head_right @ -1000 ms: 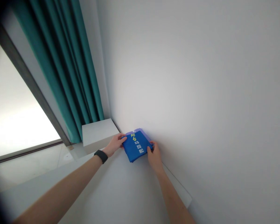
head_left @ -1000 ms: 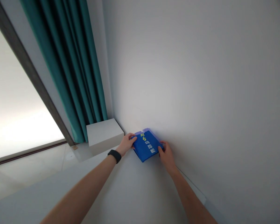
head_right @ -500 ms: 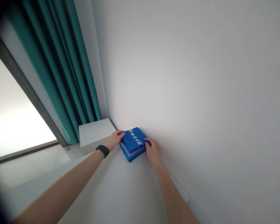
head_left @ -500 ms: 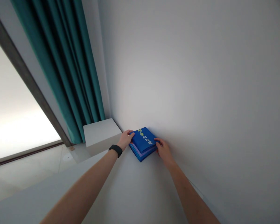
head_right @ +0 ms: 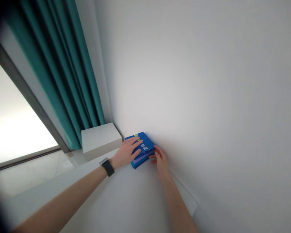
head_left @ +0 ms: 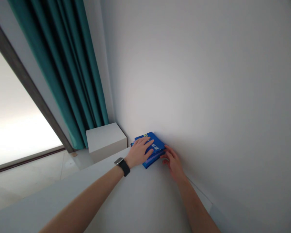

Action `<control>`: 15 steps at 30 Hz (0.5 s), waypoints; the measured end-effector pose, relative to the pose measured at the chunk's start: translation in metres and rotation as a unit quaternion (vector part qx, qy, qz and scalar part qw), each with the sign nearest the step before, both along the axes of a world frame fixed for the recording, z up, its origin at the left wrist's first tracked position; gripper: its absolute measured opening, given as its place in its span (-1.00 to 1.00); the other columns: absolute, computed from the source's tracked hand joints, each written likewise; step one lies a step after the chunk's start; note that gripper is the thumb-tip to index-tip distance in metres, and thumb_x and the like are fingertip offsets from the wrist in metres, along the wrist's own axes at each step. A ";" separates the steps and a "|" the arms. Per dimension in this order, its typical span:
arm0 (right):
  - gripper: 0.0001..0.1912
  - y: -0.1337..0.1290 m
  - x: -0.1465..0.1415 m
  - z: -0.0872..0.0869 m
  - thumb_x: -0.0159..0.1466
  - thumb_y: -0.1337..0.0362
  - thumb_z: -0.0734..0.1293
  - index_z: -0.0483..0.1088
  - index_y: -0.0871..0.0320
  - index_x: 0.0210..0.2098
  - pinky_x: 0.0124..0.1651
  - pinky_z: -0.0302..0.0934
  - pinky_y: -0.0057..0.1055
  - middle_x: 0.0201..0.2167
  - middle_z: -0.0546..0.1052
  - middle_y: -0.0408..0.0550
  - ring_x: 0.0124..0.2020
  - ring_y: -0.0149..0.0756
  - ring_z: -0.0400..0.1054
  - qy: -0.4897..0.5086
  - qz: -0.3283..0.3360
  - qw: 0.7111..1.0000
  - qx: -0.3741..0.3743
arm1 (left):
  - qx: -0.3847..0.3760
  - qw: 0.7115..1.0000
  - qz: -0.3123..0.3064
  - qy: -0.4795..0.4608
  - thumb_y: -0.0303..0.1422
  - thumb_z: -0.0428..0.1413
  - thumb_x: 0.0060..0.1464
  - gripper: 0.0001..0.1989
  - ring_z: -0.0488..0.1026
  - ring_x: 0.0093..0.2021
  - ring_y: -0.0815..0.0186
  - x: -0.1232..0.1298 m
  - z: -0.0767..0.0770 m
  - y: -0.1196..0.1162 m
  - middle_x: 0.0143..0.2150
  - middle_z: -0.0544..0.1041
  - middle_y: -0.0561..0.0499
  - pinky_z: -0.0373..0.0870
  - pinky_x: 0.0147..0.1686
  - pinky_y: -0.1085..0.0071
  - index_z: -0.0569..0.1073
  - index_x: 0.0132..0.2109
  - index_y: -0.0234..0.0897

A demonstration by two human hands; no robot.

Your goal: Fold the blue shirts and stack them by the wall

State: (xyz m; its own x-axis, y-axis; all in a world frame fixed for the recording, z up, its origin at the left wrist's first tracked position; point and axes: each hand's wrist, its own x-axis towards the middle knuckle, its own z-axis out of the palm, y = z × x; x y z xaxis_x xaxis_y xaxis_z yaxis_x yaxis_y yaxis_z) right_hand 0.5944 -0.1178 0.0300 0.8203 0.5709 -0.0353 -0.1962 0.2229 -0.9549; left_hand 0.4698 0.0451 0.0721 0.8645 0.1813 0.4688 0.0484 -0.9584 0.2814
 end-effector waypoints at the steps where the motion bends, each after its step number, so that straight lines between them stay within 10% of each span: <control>1: -0.57 -0.001 0.000 -0.002 0.05 0.13 0.40 0.46 0.00 -0.06 -0.53 0.18 -0.47 -0.16 0.49 -0.10 -0.38 -0.32 0.42 -0.002 -0.007 1.000 0.009 | 0.037 0.999 -0.027 0.012 -0.16 -0.06 0.29 -0.56 0.14 0.31 0.14 -0.002 0.001 -0.007 0.30 0.27 -0.07 0.01 0.30 0.09 0.28 0.26 -0.12; 15: -0.51 0.008 0.005 -0.010 0.05 0.14 0.37 0.45 0.04 -0.01 -0.46 0.27 -0.43 -0.03 0.48 -0.01 -0.31 -0.26 0.46 -0.019 -0.033 0.999 0.009 | 0.105 0.988 -0.090 0.067 -0.35 -0.18 0.36 -0.56 0.06 0.37 0.25 -0.001 -0.014 -0.007 0.36 0.21 -0.06 -0.09 0.34 0.13 0.14 0.34 -0.17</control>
State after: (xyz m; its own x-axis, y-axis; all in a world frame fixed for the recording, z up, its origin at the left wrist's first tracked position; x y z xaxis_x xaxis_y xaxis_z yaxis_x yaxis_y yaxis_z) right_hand 0.5989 -0.1100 0.0202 0.8569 0.5154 0.0055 -0.1445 0.2505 -0.9573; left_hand 0.4685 0.0380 0.0582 0.9308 -0.0702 0.3587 -0.1048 -0.9914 0.0779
